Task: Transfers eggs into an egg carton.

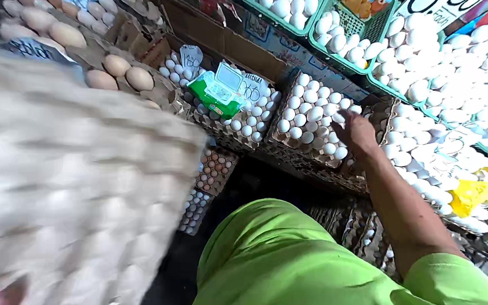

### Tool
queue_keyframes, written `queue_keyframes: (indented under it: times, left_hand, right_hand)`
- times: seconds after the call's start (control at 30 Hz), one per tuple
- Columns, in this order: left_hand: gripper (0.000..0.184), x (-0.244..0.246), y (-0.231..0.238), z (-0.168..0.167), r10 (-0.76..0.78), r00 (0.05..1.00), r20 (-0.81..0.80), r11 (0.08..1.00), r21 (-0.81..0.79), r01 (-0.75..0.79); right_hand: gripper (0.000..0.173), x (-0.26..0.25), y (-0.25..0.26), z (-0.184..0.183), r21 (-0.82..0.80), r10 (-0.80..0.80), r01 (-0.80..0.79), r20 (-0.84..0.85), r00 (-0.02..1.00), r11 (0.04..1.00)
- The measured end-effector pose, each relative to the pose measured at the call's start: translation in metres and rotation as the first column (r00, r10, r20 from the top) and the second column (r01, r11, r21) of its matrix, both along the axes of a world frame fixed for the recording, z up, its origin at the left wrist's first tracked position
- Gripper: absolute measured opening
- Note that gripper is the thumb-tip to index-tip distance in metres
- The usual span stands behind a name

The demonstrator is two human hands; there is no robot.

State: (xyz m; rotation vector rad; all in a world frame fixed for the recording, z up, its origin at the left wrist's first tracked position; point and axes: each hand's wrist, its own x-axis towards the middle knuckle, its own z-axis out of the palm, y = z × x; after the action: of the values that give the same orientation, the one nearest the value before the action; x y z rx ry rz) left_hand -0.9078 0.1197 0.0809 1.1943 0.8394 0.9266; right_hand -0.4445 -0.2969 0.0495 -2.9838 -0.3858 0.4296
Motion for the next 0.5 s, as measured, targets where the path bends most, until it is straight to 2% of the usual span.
queue_keyframes:
  times: [0.07,0.2,0.33,0.5]
  left_hand:
    - [0.028,0.052,-0.029,0.002,-0.213,0.969,-0.128,0.975,-0.093,0.202]
    - [0.033,0.167,-0.094,-0.019,-0.451,0.889,-0.077,0.868,-0.269,0.417]
    - [0.031,0.239,-0.127,-0.039,-0.566,0.824,-0.015,0.711,-0.516,0.479]
    - [0.031,0.294,-0.14,-0.054,-0.66,0.748,0.063,0.601,-0.553,0.577]
  right_hand:
    - [0.053,0.028,0.009,0.013,0.043,0.015,-0.017,0.045,0.999,0.999]
    - [0.053,0.088,0.032,0.03,0.006,0.011,-0.012,0.137,0.99,1.0]
    - [0.062,0.143,0.05,0.032,-0.023,0.05,-0.047,0.183,0.982,0.999]
    - [0.063,0.206,0.071,0.018,-0.137,0.132,-0.115,0.128,0.983,0.984]
